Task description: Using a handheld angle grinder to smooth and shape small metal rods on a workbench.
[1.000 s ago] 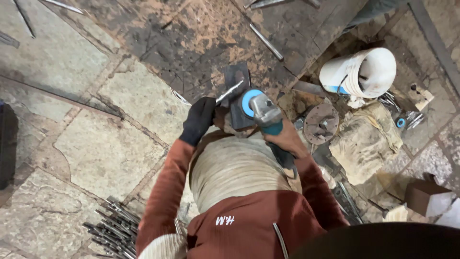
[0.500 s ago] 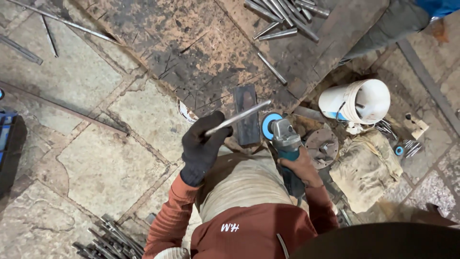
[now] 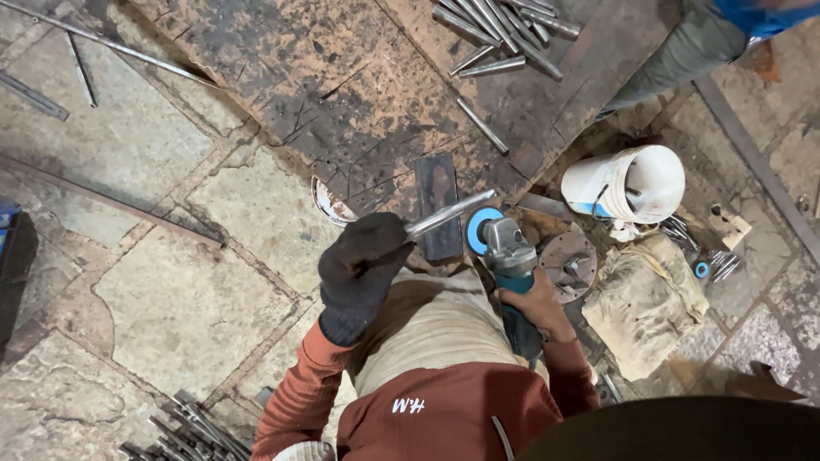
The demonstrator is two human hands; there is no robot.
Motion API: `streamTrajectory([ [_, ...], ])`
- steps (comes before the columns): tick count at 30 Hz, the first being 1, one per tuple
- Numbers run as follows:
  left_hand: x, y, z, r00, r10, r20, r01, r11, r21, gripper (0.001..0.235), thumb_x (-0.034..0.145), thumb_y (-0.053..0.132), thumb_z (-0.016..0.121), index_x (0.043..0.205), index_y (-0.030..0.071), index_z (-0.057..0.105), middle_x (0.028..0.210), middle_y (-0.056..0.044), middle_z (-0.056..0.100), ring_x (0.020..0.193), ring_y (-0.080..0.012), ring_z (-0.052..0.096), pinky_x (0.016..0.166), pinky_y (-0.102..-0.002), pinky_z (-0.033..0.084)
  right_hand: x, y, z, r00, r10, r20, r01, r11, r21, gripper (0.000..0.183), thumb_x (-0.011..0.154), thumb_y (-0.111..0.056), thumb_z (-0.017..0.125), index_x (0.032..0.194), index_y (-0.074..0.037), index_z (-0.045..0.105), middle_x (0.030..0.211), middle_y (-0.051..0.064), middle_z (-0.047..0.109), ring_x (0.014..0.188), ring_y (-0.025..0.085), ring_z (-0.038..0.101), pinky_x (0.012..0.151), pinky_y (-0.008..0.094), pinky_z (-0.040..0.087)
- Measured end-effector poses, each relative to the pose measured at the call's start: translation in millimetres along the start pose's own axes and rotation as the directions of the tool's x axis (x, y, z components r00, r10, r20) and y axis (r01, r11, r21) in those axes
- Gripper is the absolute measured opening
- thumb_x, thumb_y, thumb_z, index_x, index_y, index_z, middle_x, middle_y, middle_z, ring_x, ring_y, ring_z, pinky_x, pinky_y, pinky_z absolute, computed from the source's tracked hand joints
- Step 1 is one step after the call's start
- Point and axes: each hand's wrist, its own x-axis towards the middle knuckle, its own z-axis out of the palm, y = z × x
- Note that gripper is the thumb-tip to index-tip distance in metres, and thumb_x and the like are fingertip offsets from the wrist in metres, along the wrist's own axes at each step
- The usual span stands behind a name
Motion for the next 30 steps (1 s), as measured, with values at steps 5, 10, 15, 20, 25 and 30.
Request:
streamTrajectory([
  [5,8.9,19.3,-1.8,0.997,0.06,0.045,-0.064,0.995,0.075,0.029,0.093,-0.013,0.074,0.113,0.006,0.067,0.124,-0.014,0.069,0.101,-0.0177,0.072,0.085,-0.03,0.06,0.3,10.8,1.6,0.996,0.082,-0.022,-0.083,0.995,-0.061,0.074,0.063,-0.032,0.09,0.121,0.003,0.06,0.111,0.018,0.067,0.1,0.027,0.066,0.086,0.04,0.054],
  [10,8.1,30.1,-4.4,0.996,0.056,0.063,-0.066,0.985,0.157,0.026,0.092,-0.013,0.073,0.109,0.006,0.07,0.124,-0.015,0.069,0.103,-0.019,0.073,0.086,-0.029,0.06,-1.3,13.3,2.2,0.994,0.101,-0.038,-0.105,0.987,-0.121,0.073,0.063,-0.034,0.091,0.119,0.003,0.062,0.112,0.019,0.068,0.103,0.028,0.068,0.09,0.04,0.054],
  [15,3.4,34.5,-8.5,0.993,0.078,0.092,-0.094,0.979,0.181,0.029,0.087,-0.017,0.069,0.107,0.004,0.074,0.126,-0.016,0.069,0.117,-0.0289,0.071,0.095,-0.033,0.059,-6.4,3.9,2.2,0.98,0.186,-0.07,-0.193,0.975,-0.111,0.075,0.062,-0.032,0.092,0.119,0.005,0.06,0.113,0.02,0.066,0.104,0.028,0.065,0.091,0.04,0.053],
  [20,4.9,39.0,-8.3,0.976,0.184,0.113,-0.204,0.955,0.213,0.028,0.084,-0.017,0.07,0.103,0.004,0.073,0.121,-0.013,0.069,0.12,-0.0313,0.071,0.103,-0.039,0.059,-6.0,14.4,1.9,0.994,0.097,-0.041,-0.097,0.995,-0.003,0.074,0.064,-0.03,0.09,0.122,0.004,0.06,0.114,0.018,0.066,0.103,0.026,0.065,0.09,0.038,0.053],
  [25,8.8,44.5,-4.6,0.946,0.3,0.122,-0.321,0.918,0.232,0.024,0.084,-0.014,0.073,0.101,0.004,0.072,0.117,-0.011,0.068,0.118,-0.0306,0.071,0.108,-0.044,0.059,-8.1,15.4,2.7,0.993,0.105,-0.057,-0.107,0.994,-0.019,0.073,0.063,-0.029,0.09,0.121,0.003,0.061,0.112,0.016,0.067,0.102,0.025,0.066,0.09,0.038,0.053],
  [30,8.7,50.7,-6.2,0.986,0.137,0.095,-0.158,0.953,0.26,0.024,0.088,-0.014,0.072,0.103,0.004,0.071,0.12,-0.016,0.07,0.11,-0.029,0.073,0.091,-0.035,0.061,-11.1,7.7,0.8,0.99,0.136,-0.041,-0.137,0.99,-0.036,0.068,0.065,-0.028,0.09,0.118,0.004,0.062,0.111,0.016,0.069,0.102,0.024,0.066,0.091,0.037,0.052],
])
